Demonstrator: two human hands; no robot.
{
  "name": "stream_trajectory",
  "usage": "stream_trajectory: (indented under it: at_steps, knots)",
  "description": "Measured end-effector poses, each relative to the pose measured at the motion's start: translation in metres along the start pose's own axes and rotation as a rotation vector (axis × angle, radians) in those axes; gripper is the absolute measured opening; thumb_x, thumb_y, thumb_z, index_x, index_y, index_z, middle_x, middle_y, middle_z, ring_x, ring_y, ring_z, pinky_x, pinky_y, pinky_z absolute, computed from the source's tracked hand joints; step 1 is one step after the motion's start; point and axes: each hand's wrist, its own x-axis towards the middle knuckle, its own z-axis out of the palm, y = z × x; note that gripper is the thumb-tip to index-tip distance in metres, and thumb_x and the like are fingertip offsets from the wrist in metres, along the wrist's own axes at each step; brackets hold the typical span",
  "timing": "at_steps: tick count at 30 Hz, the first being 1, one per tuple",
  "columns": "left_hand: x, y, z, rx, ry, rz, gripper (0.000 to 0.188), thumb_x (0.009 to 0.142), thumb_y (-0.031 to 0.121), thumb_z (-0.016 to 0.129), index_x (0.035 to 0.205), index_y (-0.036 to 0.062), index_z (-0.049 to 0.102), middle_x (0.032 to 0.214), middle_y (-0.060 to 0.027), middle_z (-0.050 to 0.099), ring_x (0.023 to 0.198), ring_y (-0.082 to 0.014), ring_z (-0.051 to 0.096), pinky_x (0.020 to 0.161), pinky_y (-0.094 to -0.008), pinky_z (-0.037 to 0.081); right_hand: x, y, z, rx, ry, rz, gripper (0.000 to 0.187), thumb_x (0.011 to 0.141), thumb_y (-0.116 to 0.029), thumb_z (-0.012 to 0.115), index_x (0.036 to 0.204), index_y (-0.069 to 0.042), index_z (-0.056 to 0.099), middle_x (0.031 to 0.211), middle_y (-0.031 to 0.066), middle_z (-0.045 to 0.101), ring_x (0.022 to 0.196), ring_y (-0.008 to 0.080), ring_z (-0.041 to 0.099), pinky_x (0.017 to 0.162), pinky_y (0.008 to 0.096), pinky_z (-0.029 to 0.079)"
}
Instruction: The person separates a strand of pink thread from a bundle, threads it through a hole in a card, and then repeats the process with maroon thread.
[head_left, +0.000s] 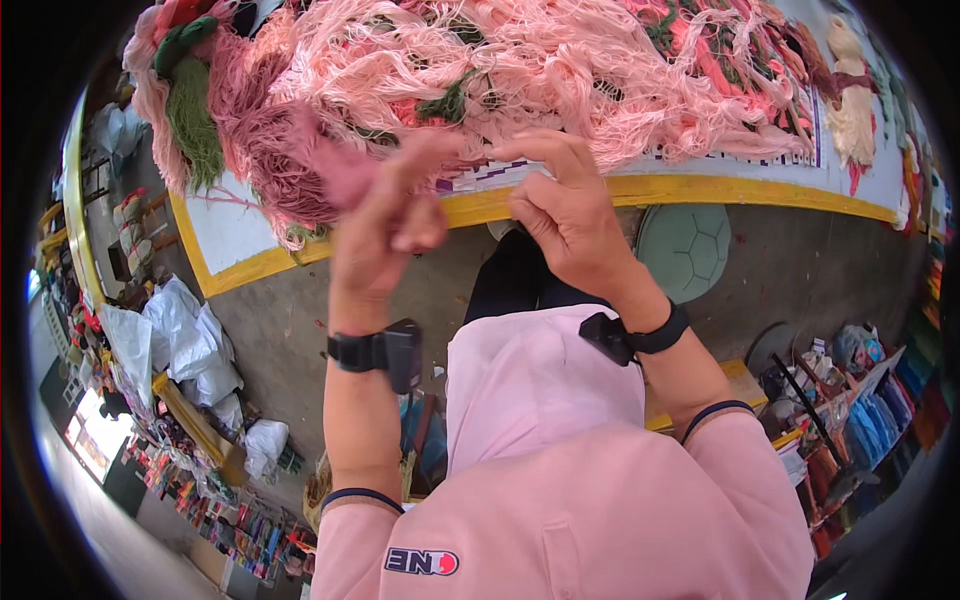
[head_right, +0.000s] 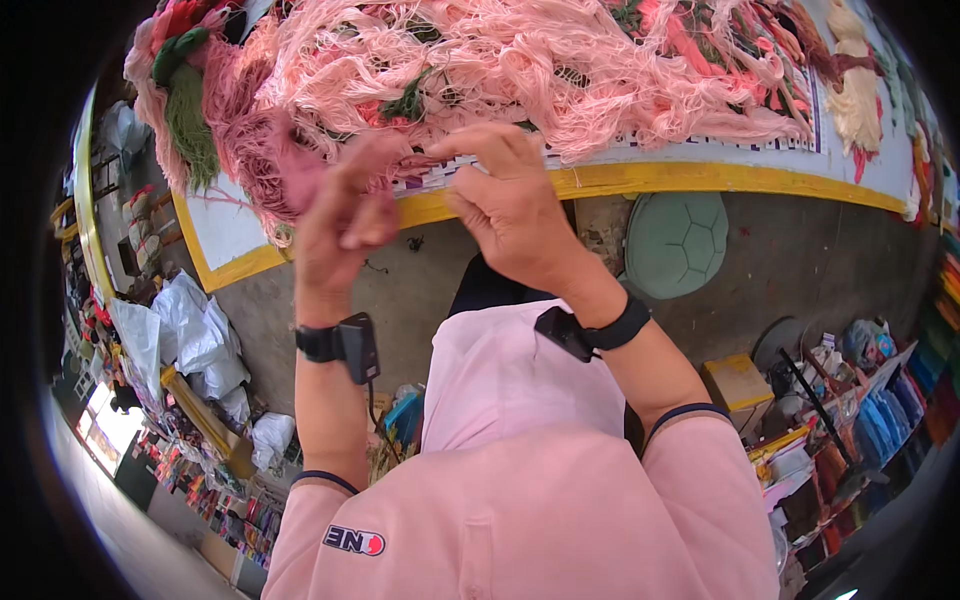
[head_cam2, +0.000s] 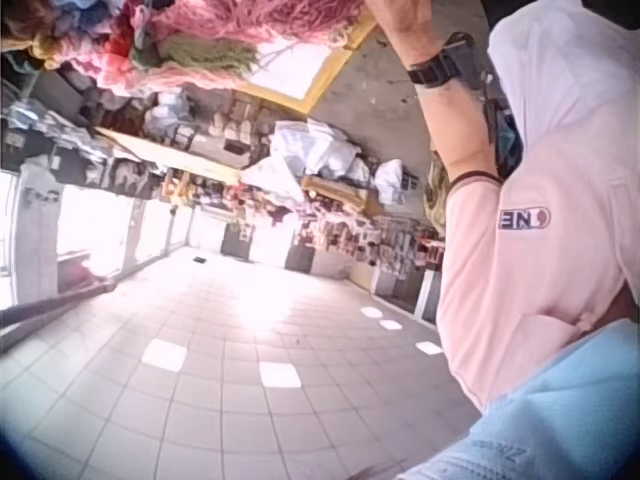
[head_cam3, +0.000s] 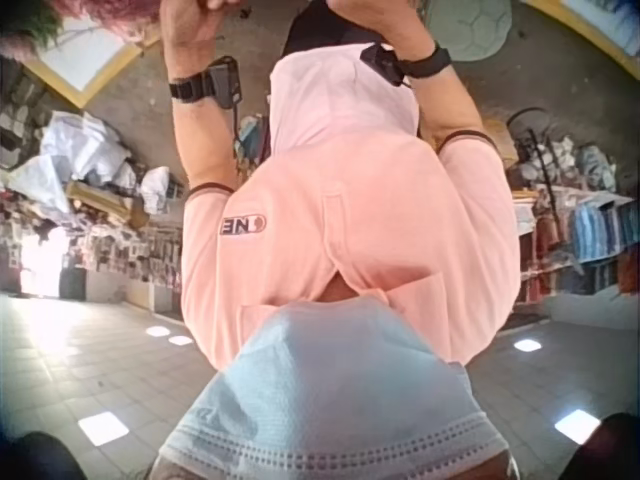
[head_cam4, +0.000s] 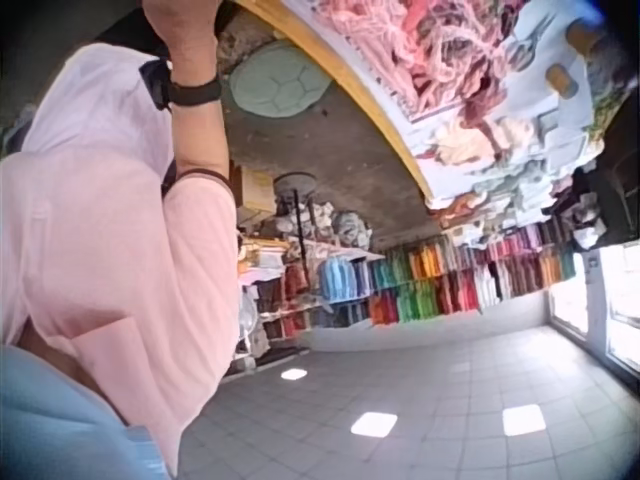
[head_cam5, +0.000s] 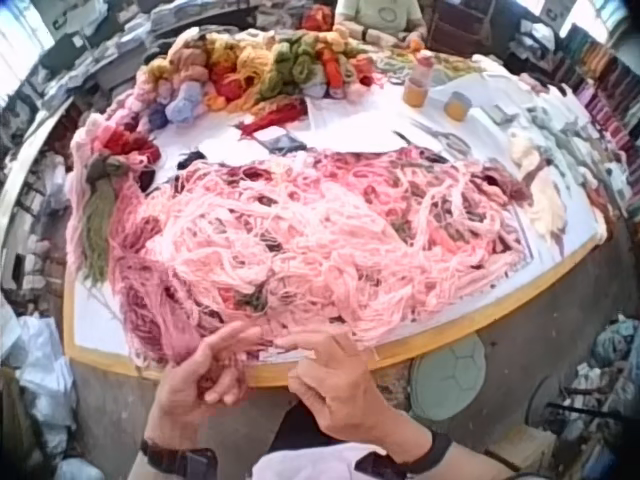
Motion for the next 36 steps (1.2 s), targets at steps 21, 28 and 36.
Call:
stream_trajectory:
  at_steps: [21,28,36]
  knots:
    - [0.052,-0.095,-0.010,1.269,0.774,0.223,0.030,0.088,0.026,0.067,0.091,-0.0039,0.069,0.069,-0.0114,0.065,0.064,-0.0301,0.063,0.063,-0.0407,0.049,0.006,0.125,0.009,-0.240,-0.612,-0.080,0.026,0.087,-0.008,0.051,0.112,-0.004,0.054,0.083,0.0213,0.063,0.072,0.0379,0.061,0.066,0.0456,0.048]
    - [0.016,-0.030,0.002,1.624,1.226,0.556,0.035,0.089,0.029,0.067,0.097,-0.0049,0.064,0.074,-0.0130,0.062,0.065,-0.0306,0.062,0.060,-0.0384,0.049,0.032,0.117,-0.012,-0.122,-0.607,0.109,0.031,0.089,-0.007,0.055,0.120,-0.005,0.053,0.074,0.0173,0.063,0.072,0.0338,0.064,0.065,0.0431,0.048]
    - [0.083,-0.113,-0.009,1.080,0.597,-0.064,0.025,0.081,0.018,0.068,0.090,-0.0047,0.070,0.076,-0.0156,0.066,0.065,-0.0261,0.055,0.059,-0.0359,0.044,0.042,0.130,0.006,-0.081,-0.669,0.079,0.008,0.090,-0.007,0.055,0.097,-0.004,0.056,0.068,0.0122,0.062,0.065,0.0290,0.066,0.061,0.0396,0.050]
